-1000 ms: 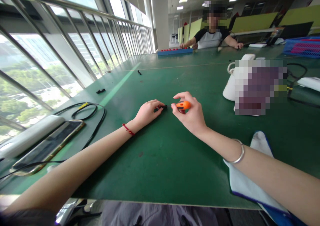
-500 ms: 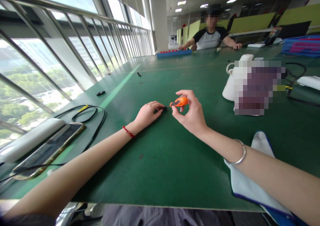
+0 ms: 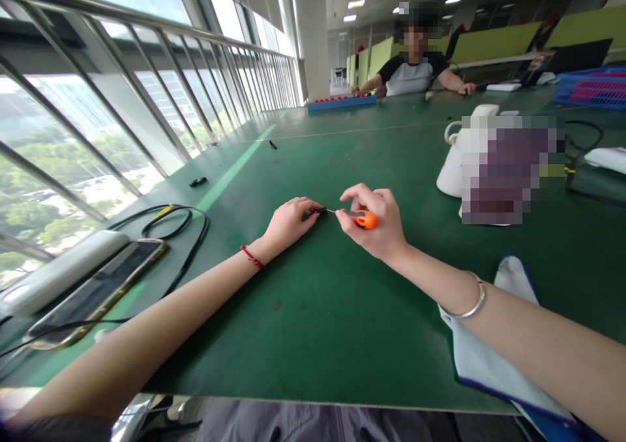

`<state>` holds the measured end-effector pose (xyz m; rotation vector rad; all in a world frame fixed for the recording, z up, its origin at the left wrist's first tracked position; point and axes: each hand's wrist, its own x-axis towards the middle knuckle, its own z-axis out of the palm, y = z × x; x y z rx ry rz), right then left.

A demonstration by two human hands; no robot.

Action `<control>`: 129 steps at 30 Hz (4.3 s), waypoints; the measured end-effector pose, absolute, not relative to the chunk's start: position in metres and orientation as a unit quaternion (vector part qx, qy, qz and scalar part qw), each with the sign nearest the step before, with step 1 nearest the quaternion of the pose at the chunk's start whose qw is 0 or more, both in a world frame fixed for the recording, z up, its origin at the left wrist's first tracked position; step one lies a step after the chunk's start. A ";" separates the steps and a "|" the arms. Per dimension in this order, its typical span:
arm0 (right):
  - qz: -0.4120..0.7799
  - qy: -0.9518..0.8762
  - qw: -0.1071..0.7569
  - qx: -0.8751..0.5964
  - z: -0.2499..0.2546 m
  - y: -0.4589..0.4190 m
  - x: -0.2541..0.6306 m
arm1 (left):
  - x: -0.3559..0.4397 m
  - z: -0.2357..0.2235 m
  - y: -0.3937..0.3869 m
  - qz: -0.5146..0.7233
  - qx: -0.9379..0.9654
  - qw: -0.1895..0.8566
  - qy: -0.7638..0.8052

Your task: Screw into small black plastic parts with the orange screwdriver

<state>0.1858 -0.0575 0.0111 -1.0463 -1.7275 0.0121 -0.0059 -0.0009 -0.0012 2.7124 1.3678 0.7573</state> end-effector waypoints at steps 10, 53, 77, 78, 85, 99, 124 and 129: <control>-0.014 -0.710 0.527 -0.467 0.010 -0.056 0.187 | -0.006 -0.003 0.001 0.259 0.824 -0.028 0.502; -0.009 -0.713 0.522 -0.468 0.011 -0.058 0.184 | -0.011 -0.004 0.007 0.319 0.825 0.115 0.452; -0.007 -0.698 0.561 -0.445 0.013 -0.061 0.185 | -0.011 -0.004 0.007 0.333 0.827 0.102 0.441; -0.005 -0.698 0.560 -0.445 0.013 -0.061 0.185 | -0.010 -0.004 0.007 0.331 0.829 0.098 0.439; 0.002 -0.692 0.567 -0.447 0.013 -0.062 0.184 | -0.008 -0.002 0.002 0.307 0.839 0.053 0.446; 0.023 -0.690 0.563 -0.455 0.016 -0.064 0.183 | -0.009 -0.004 0.004 0.318 0.850 0.068 0.414; 0.038 -0.687 0.561 -0.461 0.016 -0.065 0.182 | -0.011 -0.009 0.011 0.344 0.838 0.156 0.395; 0.014 -0.680 0.603 -0.417 0.016 -0.065 0.181 | -0.012 -0.008 0.010 0.348 0.839 0.160 0.387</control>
